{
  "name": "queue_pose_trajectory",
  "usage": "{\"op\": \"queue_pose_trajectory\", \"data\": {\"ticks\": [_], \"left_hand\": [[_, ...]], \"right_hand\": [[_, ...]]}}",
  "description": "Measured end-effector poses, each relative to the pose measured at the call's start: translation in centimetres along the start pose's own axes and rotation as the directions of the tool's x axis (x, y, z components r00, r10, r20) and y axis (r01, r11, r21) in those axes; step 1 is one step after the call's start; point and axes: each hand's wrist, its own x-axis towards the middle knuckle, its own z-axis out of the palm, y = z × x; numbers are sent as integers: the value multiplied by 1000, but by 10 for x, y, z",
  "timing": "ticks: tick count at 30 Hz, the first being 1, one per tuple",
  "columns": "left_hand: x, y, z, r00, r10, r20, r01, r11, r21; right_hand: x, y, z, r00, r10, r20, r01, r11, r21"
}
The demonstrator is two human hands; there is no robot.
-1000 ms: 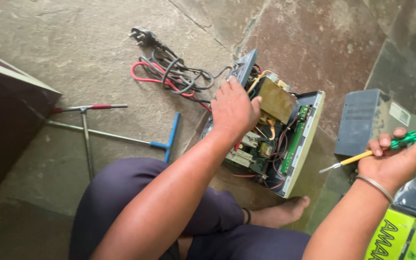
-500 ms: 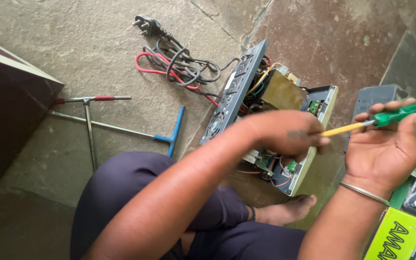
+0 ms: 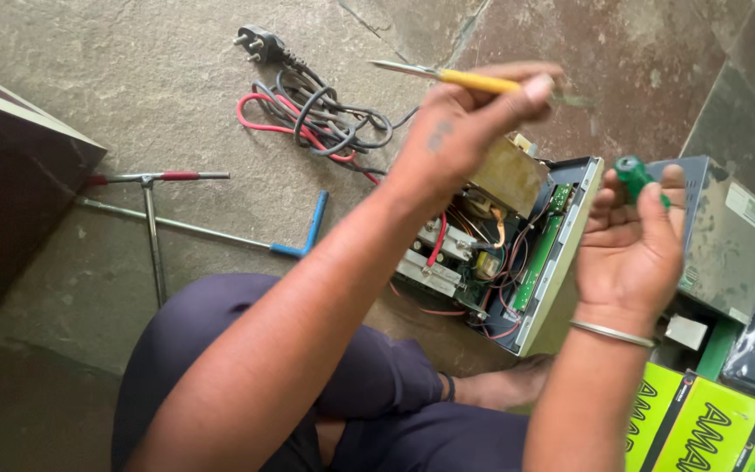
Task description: The person sits on the floor and uses a screwdriver to tighten screws on the internal components of an open electronic device, likely a power inverter. The person adjusts the device's position and continues to work on the circuit board and transformer area.
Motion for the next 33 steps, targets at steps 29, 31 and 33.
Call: {"op": "queue_pose_trajectory", "data": {"ticks": [29, 31, 33], "left_hand": [[-2, -17, 16, 954, -61, 293, 75, 996, -37], [-3, -17, 16, 955, -83, 284, 102, 993, -52], [-3, -16, 16, 956, -96, 278, 120, 990, -72]], "right_hand": [[-11, -12, 31, 994, 96, 55, -92, 993, -72], [-11, -11, 30, 993, 101, 65, -98, 994, -45], [-11, -10, 31, 991, 120, 55, -121, 993, 14]]}}
